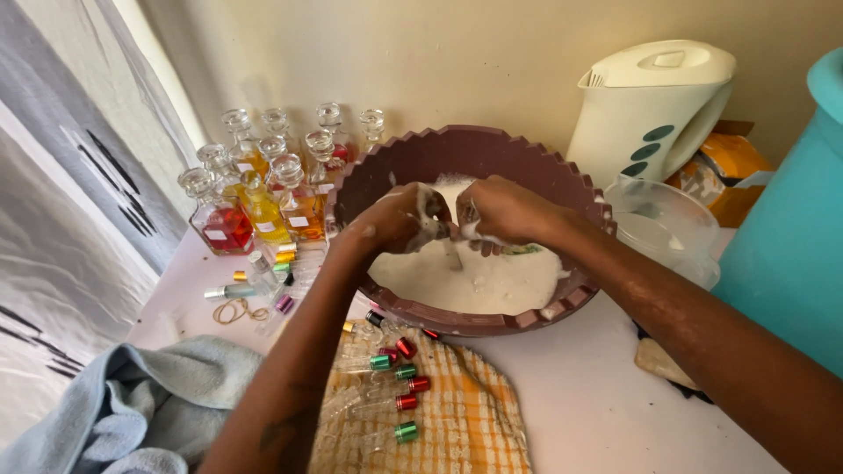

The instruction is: The person washes small perfume bottles in a basin filled with soapy water. The person scrubs the bottles with a sponge, rinses them in the water, and sets them aside near a collection of larger perfume bottles.

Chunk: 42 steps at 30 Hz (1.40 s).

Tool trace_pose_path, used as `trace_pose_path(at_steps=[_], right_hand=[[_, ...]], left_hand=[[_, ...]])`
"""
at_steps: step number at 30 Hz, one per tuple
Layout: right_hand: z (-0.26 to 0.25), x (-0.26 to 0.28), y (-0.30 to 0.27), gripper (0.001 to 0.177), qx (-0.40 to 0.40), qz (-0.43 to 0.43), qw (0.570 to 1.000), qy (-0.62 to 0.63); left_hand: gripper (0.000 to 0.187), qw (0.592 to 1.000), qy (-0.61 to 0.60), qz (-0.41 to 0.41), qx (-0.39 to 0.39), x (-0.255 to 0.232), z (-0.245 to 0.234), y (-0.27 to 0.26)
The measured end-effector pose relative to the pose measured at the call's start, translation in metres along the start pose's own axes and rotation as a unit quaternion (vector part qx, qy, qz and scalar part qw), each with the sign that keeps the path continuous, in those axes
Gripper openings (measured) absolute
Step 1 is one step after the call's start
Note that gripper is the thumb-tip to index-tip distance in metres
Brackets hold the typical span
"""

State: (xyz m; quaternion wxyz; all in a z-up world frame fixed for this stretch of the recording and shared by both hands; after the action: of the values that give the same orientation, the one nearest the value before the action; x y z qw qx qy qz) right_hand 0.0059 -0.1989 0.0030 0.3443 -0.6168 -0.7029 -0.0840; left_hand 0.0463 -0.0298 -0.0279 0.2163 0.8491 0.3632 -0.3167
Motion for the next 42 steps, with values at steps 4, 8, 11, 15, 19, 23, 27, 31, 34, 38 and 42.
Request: trace_pose_path(at_steps=[4,8,11,15,19,23,27,31,34,38,42], right_hand=[[0.008,-0.019,0.023,0.030,-0.051,-0.017,0.984,-0.172],[0.017,0.000,0.009,0.063,0.032,-0.003,0.968,-0.248],[0.031,0.017,0.017,0.077,0.071,-0.019,0.965,-0.253],[0.045,0.007,-0.002,0.068,0.117,0.004,0.943,-0.312],[0.041,-0.029,0.032,0.075,0.081,-0.034,0.941,-0.326],[0.023,-0.035,0.033,0.091,0.065,-0.068,0.971,-0.220],[0.017,-0.026,0.033,0.076,0.088,-0.186,0.970,-0.130],[0.026,-0.045,0.061,0.063,0.077,-0.140,0.974,-0.160],[0.026,-0.041,0.069,0.051,-0.016,-0.039,0.967,-0.250],[0.022,-0.051,0.066,0.045,-0.089,0.006,0.934,-0.347],[0.019,-0.040,0.046,0.045,-0.106,0.001,0.934,-0.342]], left_hand=[[0.029,0.999,0.012,-0.044,-0.017,0.002,-0.003,-0.016],[0.029,0.994,-0.029,-0.054,-0.090,0.039,-0.003,-0.002],[0.037,0.966,-0.185,-0.080,-0.159,0.087,0.003,0.030],[0.038,0.953,-0.240,-0.095,-0.159,-0.010,-0.016,-0.021],[0.029,0.912,-0.360,-0.143,-0.133,-0.031,-0.014,-0.025],[0.018,0.871,-0.430,-0.180,-0.158,-0.007,-0.019,-0.018],[0.022,0.879,-0.412,-0.179,-0.160,-0.008,-0.024,-0.017],[0.027,0.865,-0.439,-0.191,-0.148,-0.011,-0.022,-0.019],[0.026,0.860,-0.449,-0.187,-0.151,-0.008,-0.024,-0.019],[0.024,0.862,-0.445,-0.173,-0.168,0.001,-0.024,-0.016],[0.025,0.873,-0.424,-0.163,-0.175,-0.004,-0.023,-0.024]])
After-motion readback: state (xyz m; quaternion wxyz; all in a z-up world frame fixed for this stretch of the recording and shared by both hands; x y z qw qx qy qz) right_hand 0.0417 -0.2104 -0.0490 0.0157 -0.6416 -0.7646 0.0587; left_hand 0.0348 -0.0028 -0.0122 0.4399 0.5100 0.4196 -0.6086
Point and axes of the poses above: each hand's wrist, its own y-axis towards the middle knuckle, its own z-axis out of the palm, x = y × z, the point moved 2 cm from there along y, towards the middle knuckle, and after that the axes turned 15 degrees about z, right-handed, at the moved point
